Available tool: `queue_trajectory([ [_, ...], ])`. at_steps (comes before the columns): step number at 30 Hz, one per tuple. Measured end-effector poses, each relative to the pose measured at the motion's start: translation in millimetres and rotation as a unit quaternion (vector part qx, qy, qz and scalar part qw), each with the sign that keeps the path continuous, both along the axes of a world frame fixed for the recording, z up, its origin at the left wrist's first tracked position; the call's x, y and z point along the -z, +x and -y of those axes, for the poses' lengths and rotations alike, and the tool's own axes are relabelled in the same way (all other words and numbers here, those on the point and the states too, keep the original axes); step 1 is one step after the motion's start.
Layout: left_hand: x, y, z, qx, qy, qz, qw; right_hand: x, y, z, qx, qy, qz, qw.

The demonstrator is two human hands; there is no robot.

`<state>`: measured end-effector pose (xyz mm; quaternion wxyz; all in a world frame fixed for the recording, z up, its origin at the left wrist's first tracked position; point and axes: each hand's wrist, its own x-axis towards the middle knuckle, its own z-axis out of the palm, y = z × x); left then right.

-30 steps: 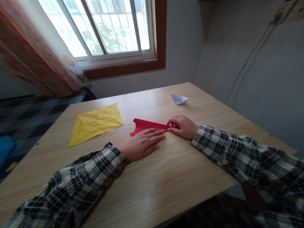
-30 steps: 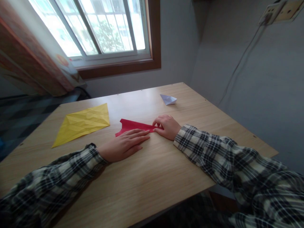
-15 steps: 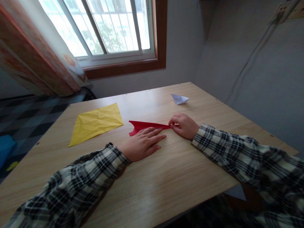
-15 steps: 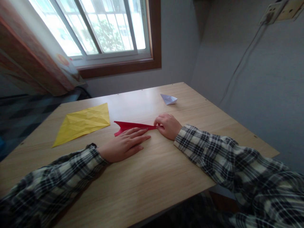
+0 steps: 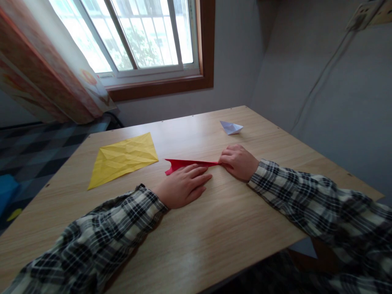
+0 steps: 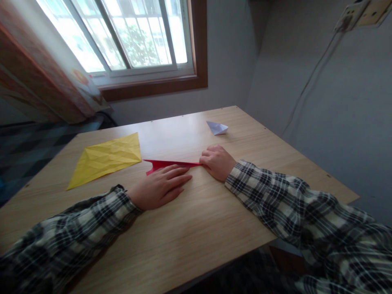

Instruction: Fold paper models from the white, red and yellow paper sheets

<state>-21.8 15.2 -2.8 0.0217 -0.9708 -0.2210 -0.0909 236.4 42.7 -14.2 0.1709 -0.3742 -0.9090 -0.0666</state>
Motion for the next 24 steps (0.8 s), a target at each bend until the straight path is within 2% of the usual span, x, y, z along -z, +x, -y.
queue_trajectory([
  [6,1.0,-2.5,1.9,0.046,0.066,0.024,0.996,-1.5,0.8,0.2,-0.013,-0.006,0.003,1.0],
  [15,4.5,-2.4,0.0,-0.031,0.069,0.062,0.995,-2.8,0.5,0.8,-0.02,0.003,0.018,1.0],
  [24,4.9,-0.6,1.8,-0.052,0.081,0.037,0.995,0.0,1.5,0.2,-0.013,0.011,0.018,1.0],
])
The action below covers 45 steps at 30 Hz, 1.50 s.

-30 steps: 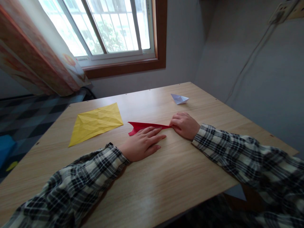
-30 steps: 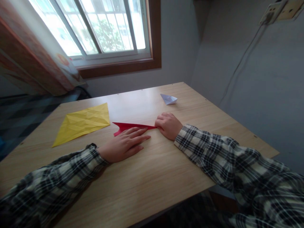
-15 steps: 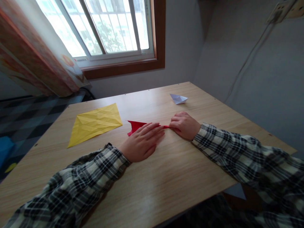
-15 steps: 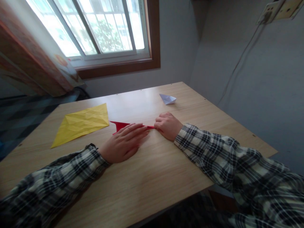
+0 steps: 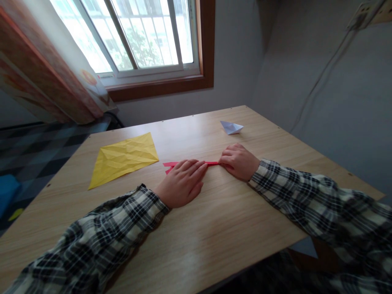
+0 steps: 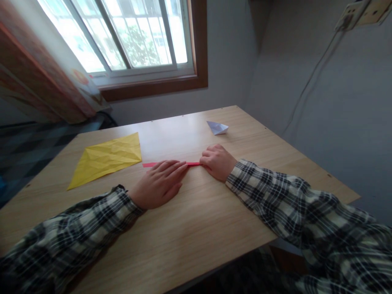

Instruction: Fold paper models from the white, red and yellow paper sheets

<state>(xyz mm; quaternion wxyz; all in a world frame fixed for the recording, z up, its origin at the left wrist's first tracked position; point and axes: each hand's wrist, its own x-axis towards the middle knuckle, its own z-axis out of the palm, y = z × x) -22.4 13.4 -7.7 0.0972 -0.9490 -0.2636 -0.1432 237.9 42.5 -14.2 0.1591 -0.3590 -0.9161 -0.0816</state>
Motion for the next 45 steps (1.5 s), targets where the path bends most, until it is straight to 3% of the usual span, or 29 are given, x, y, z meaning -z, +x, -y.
queue_trajectory([
  [18,2.5,1,-3,0.008,-0.066,-0.013,0.998,-1.8,0,0,0.002,-0.011,-0.007,1.0],
  [26,4.5,-1,-2,-0.023,-0.061,-0.026,0.998,1.4,1,-2,-0.013,0.013,-0.001,1.0],
  [37,-7.7,5,6,-0.059,-0.019,-0.069,0.996,7.3,-3,1,-0.062,0.02,0.002,0.998],
  [45,-8.2,6,8,-0.074,-0.012,-0.072,0.995,7.1,-4,4,0.028,0.055,-0.026,0.998],
])
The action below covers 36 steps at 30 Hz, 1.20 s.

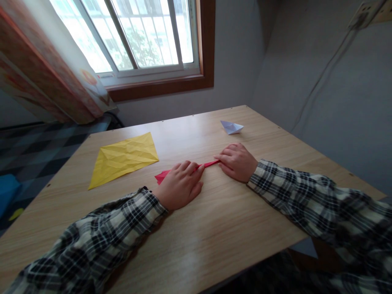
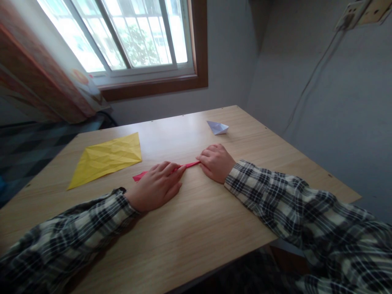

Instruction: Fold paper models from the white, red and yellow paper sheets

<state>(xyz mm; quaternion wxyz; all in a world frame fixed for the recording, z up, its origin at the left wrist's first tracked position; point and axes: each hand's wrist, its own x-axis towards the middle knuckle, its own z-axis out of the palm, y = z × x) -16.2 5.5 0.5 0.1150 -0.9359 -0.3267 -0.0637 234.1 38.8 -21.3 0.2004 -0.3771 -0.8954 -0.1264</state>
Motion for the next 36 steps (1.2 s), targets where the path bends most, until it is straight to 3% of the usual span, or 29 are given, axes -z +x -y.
queue_trajectory([
  [8,-0.1,0,0,-0.001,-0.003,-0.002,1.0,-2.2,-2,2,-0.025,-0.008,0.025,0.999],
  [28,-3.5,-1,3,0.001,0.004,0.001,1.0,-18.0,-7,17,0.045,-0.025,0.072,0.996],
  [36,-2.8,-1,3,0.004,0.007,0.002,1.0,-12.7,-14,24,0.087,-0.021,0.101,0.991],
])
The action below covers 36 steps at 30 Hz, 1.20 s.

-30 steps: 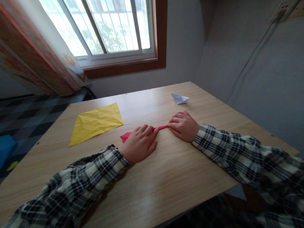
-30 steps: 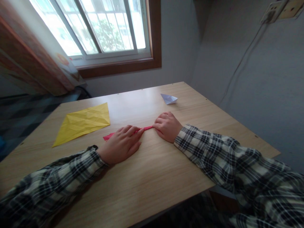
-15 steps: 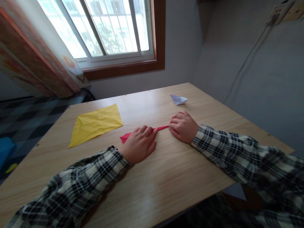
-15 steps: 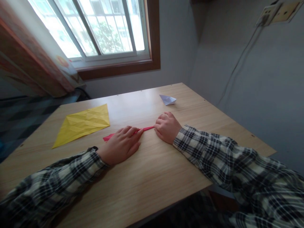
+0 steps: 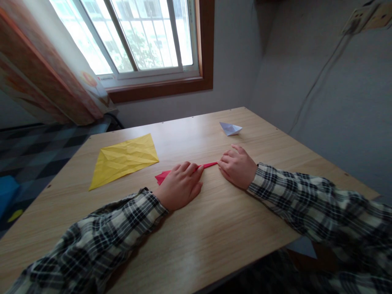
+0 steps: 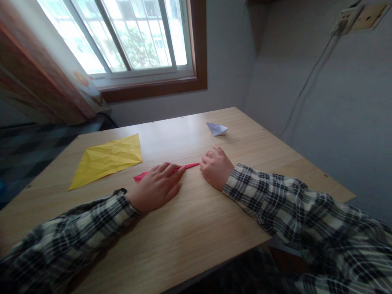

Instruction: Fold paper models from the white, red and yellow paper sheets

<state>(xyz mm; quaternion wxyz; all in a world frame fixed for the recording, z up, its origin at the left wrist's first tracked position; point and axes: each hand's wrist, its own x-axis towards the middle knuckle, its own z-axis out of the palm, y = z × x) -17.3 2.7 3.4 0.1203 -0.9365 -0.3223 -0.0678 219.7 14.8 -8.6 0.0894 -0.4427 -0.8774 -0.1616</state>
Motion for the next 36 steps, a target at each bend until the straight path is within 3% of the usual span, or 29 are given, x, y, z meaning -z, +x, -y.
queue_trajectory([
  [22,2.1,-1.4,-1.6,0.001,0.0,0.003,1.0,2.7,3.5,0.6,0.054,0.016,0.005,0.998],
  [36,2.4,-1.6,-1.2,0.0,-0.008,0.013,1.0,2.2,0.9,1.5,0.009,0.015,0.031,0.999],
])
